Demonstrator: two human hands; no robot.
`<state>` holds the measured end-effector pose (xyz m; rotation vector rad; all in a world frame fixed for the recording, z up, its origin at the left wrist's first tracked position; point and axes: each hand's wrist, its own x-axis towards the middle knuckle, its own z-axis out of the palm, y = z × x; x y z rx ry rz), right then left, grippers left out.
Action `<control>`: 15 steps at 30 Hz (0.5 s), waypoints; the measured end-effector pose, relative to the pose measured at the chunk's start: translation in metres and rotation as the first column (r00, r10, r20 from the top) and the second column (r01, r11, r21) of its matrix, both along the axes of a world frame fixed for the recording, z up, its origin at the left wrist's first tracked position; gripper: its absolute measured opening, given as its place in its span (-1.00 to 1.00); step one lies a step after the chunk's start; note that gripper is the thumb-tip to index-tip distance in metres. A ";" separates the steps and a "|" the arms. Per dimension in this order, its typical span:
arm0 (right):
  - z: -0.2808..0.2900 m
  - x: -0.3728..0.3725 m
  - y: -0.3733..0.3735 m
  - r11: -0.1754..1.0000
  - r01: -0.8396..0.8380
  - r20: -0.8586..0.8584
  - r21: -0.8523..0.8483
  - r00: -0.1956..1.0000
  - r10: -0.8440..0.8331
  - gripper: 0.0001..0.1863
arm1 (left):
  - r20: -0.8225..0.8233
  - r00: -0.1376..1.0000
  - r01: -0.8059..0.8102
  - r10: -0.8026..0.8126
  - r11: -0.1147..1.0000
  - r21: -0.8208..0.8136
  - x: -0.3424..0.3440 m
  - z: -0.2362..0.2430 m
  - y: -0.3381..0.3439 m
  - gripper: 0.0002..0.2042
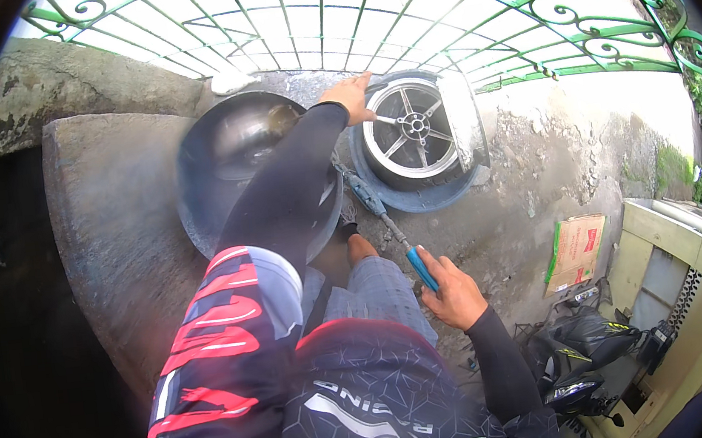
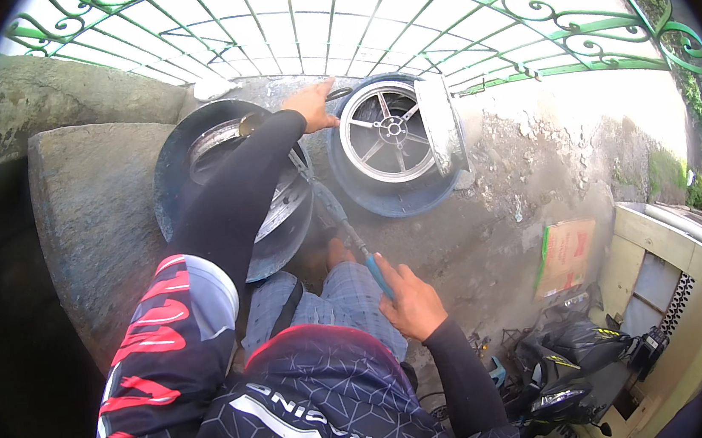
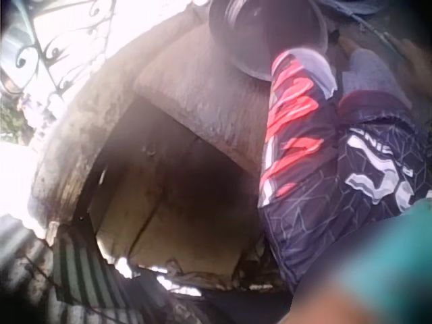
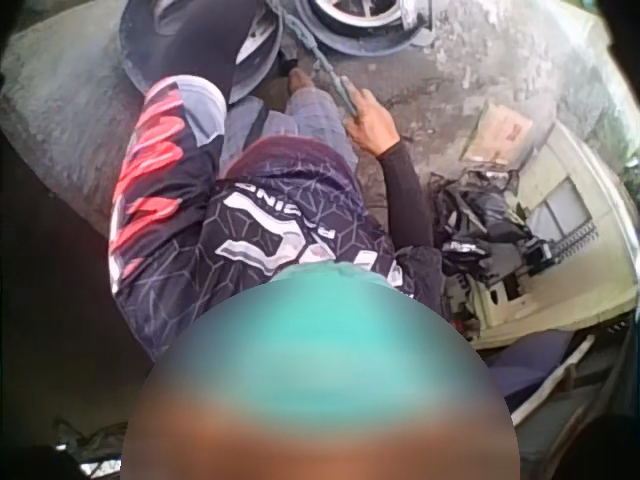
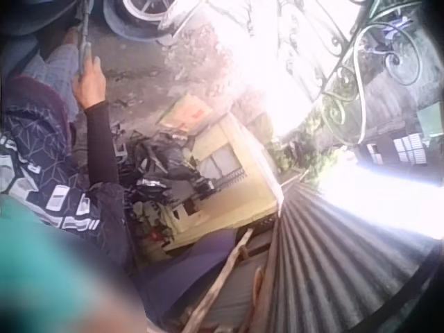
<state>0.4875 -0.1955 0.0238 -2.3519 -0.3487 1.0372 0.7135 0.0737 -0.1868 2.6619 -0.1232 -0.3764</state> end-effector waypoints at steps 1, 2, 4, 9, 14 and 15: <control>-0.001 0.001 -0.001 1.000 -0.007 0.005 0.014 1.000 0.007 -0.24 | -0.058 0.998 -0.041 0.038 0.998 -0.055 0.009 -0.012 -0.006 -0.34; -0.002 0.001 -0.003 1.000 -0.014 0.002 0.014 1.000 0.014 -0.23 | -0.140 0.988 -0.077 0.064 0.994 -0.083 0.021 -0.021 -0.012 -0.37; -0.004 0.001 -0.008 0.999 -0.027 0.017 0.021 1.000 0.026 -0.22 | -0.220 0.976 -0.039 0.006 0.988 -0.146 0.034 -0.033 -0.013 -0.48; -0.012 0.005 -0.022 0.999 -0.010 -0.021 0.032 1.000 0.010 -0.20 | -0.139 0.975 0.132 -0.174 0.954 -0.268 0.018 -0.003 0.034 -0.63; -0.014 0.012 -0.035 0.999 -0.037 -0.073 -0.035 0.997 0.035 -0.20 | 0.182 0.961 -0.123 0.206 0.915 -0.385 -0.042 0.075 0.141 -0.65; -0.013 0.014 -0.036 0.999 -0.031 -0.077 -0.023 0.997 0.029 -0.19 | 0.046 0.868 -0.416 0.494 0.776 -0.474 -0.059 0.092 0.164 -0.64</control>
